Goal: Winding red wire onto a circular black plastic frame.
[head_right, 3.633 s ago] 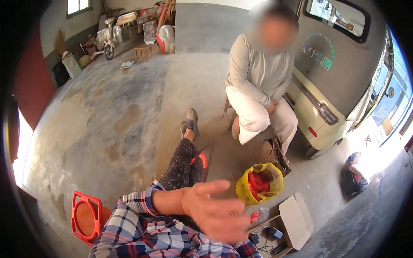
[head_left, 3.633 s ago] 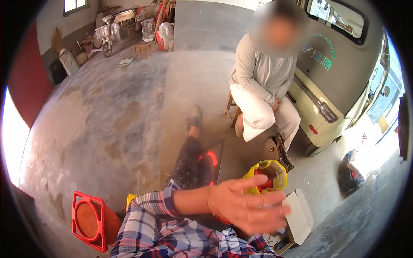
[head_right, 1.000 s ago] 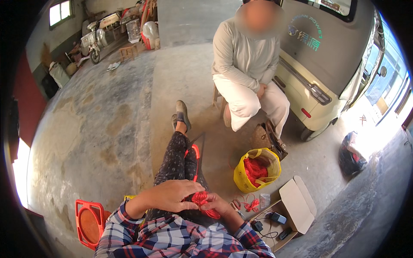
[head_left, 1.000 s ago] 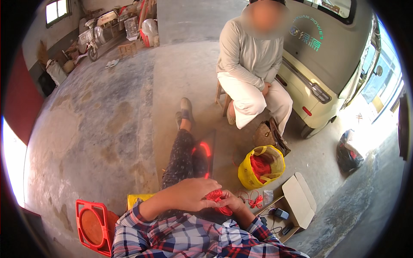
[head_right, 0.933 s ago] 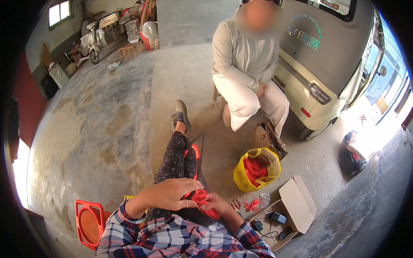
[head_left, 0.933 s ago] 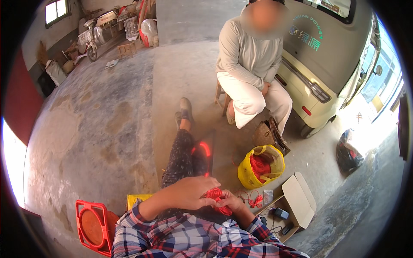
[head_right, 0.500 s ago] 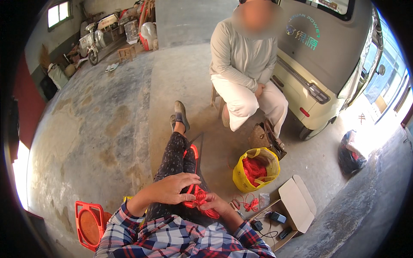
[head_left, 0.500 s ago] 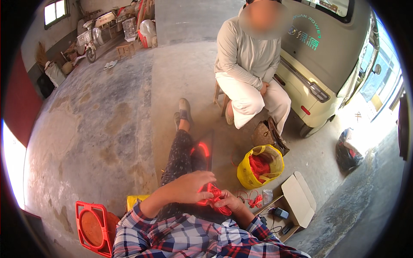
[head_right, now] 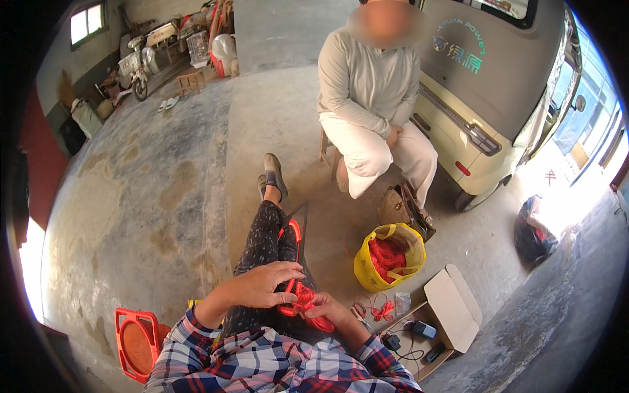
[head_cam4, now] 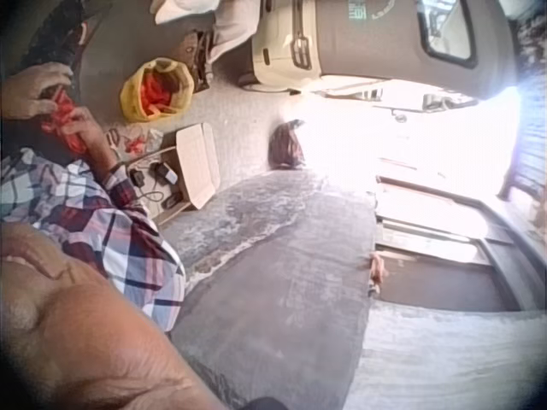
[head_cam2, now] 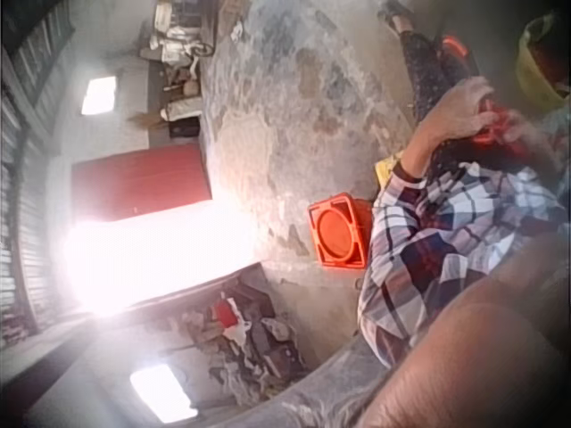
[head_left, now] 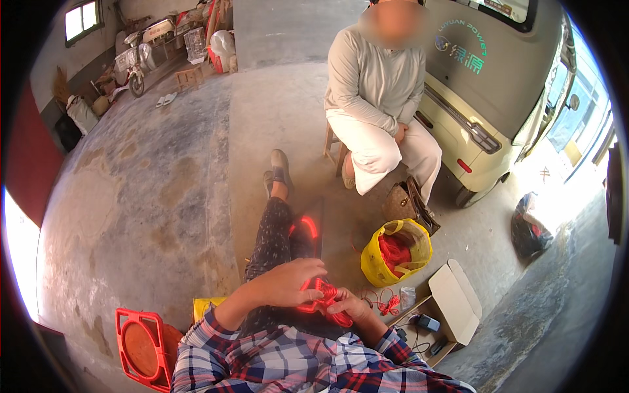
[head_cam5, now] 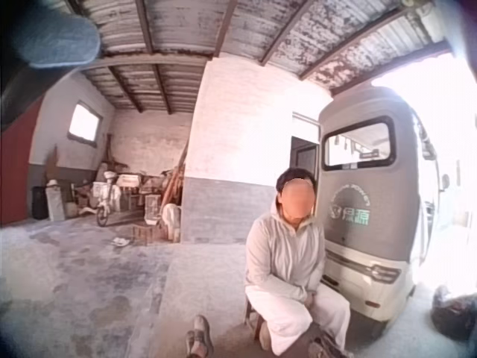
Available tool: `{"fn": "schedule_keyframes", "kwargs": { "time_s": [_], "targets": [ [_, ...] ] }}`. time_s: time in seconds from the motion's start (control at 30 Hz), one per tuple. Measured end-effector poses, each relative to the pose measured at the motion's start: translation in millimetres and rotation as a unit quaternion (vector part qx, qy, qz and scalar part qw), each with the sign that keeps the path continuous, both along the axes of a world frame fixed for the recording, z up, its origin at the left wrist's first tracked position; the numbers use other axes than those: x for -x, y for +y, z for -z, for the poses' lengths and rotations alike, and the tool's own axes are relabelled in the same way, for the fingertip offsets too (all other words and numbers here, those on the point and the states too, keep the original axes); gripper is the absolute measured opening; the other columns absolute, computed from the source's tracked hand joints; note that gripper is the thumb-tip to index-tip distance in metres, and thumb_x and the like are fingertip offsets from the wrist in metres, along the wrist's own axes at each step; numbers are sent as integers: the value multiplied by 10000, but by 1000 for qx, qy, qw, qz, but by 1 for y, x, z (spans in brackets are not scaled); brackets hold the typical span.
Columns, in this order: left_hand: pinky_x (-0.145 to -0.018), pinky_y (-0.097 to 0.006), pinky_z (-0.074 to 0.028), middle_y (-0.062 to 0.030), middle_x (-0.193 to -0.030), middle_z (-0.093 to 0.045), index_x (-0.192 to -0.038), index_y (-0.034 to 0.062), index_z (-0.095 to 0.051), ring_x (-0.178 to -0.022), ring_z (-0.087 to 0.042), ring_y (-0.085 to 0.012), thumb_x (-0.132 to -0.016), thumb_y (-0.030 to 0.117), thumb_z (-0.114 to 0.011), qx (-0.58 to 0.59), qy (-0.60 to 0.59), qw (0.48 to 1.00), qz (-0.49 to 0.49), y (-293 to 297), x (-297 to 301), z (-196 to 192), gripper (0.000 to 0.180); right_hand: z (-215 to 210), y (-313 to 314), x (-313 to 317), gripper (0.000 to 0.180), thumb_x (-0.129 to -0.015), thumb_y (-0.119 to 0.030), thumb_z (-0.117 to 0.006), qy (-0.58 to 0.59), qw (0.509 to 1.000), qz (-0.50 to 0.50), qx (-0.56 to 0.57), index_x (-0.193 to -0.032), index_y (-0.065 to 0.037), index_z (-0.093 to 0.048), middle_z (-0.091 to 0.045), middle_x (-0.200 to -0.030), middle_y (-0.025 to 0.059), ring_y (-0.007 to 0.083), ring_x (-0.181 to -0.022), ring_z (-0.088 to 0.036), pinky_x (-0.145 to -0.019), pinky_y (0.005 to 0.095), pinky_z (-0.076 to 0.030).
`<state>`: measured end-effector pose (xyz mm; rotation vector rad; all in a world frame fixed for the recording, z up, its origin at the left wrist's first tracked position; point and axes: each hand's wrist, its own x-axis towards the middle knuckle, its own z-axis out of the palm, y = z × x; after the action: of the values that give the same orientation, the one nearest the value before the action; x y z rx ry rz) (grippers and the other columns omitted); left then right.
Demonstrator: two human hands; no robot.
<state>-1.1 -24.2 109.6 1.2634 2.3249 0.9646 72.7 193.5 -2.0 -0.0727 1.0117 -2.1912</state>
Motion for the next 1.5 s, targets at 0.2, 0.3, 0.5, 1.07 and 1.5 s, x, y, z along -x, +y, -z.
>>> {"fn": "schedule_keyframes", "kwargs": {
  "time_s": [0.2,0.3,0.5,1.07,1.5],
  "targets": [
    [-970,-390,-428,-177,-1295,-519,-1232,24,-538,-1178,-519,-327,-853,271,-666,-102,14,993,-56,4,8,-3,469,11,1,2,362,-715,-126,-738,27,999,0,-19,-1038,17,-659,-668,-872,62,143,-775,-614,-763,245,-461],
    [-862,-349,-493,-137,-1230,-563,-1235,19,-531,-1074,-582,-236,-849,205,-683,-158,-47,964,-208,3,15,-6,454,12,2,3,288,-741,-100,-726,25,1000,-4,-10,-998,22,-678,-685,-882,56,113,-781,-620,-762,226,-472],
    [-812,-315,-517,-131,-1219,-570,-1235,8,-532,-1060,-592,-227,-861,195,-676,-161,-78,959,-218,2,19,5,441,12,3,-1,324,-714,-111,-737,25,1000,8,-15,-1000,26,-670,-674,-854,62,137,-777,-619,-757,230,-459],
    [-801,-302,-522,-135,-1246,-541,-1189,-1,-572,-1050,-594,-229,-840,172,-691,-156,-88,964,-198,6,21,24,407,11,0,1,315,-740,-109,-717,24,1000,11,4,-1016,37,-675,-689,-867,69,116,-752,-631,-738,216,-479],
    [-797,-312,-513,-123,-1246,-535,-1189,8,-567,-1057,-578,-218,-857,223,-678,-146,-78,969,-185,9,17,20,411,7,0,-1,298,-739,-123,-728,22,1000,12,-4,-992,23,-672,-676,-855,48,109,-763,-622,-749,208,-468]
  ]
}}
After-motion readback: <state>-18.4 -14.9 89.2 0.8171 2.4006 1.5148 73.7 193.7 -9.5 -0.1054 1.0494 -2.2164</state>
